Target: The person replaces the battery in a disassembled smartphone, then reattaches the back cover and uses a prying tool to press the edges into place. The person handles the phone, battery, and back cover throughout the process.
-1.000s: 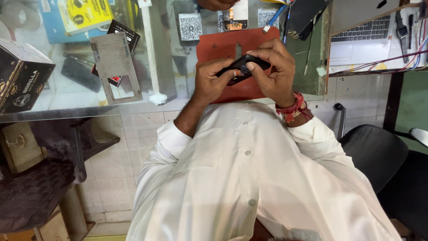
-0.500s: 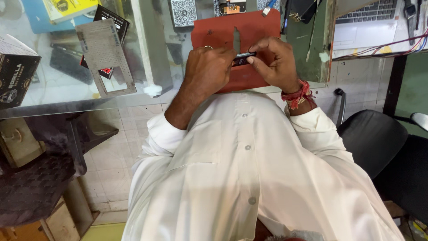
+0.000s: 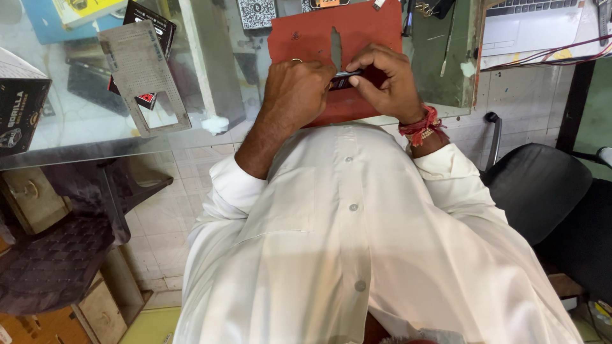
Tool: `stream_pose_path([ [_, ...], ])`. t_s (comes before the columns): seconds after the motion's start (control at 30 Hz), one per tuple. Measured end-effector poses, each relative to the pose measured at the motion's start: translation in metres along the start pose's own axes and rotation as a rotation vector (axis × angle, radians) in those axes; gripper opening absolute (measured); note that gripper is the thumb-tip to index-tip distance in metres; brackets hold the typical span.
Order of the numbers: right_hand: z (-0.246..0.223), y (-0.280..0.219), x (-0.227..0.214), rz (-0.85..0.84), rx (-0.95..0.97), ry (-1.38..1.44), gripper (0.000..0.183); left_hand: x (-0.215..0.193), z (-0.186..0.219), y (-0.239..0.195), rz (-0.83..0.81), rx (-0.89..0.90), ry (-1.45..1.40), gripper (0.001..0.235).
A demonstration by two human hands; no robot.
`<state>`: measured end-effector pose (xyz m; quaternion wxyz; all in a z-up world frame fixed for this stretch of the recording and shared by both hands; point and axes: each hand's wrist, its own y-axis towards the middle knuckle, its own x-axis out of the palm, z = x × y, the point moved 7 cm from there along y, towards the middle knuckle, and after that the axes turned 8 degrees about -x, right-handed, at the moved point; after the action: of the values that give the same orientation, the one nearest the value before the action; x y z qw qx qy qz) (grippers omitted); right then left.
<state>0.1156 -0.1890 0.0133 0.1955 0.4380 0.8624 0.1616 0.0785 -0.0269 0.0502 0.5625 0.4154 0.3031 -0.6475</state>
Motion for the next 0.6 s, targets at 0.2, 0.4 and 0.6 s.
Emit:
stream_pose_path([
  [0.2,0.004,-0.003,-0.006,-0.033,0.076,0.015,0.020,-0.002,-0.003,-0.001,0.003,-0.003,-0.022,0.006],
  [0.4,0.009,-0.003,-0.008,-0.035,0.077,0.021,0.015,-0.002,-0.003,0.000,-0.001,-0.002,-0.027,0.006],
  [0.6,0.014,0.000,-0.008,-0.023,0.142,0.087,0.008,-0.002,-0.001,-0.004,0.044,0.036,-0.014,0.004],
])
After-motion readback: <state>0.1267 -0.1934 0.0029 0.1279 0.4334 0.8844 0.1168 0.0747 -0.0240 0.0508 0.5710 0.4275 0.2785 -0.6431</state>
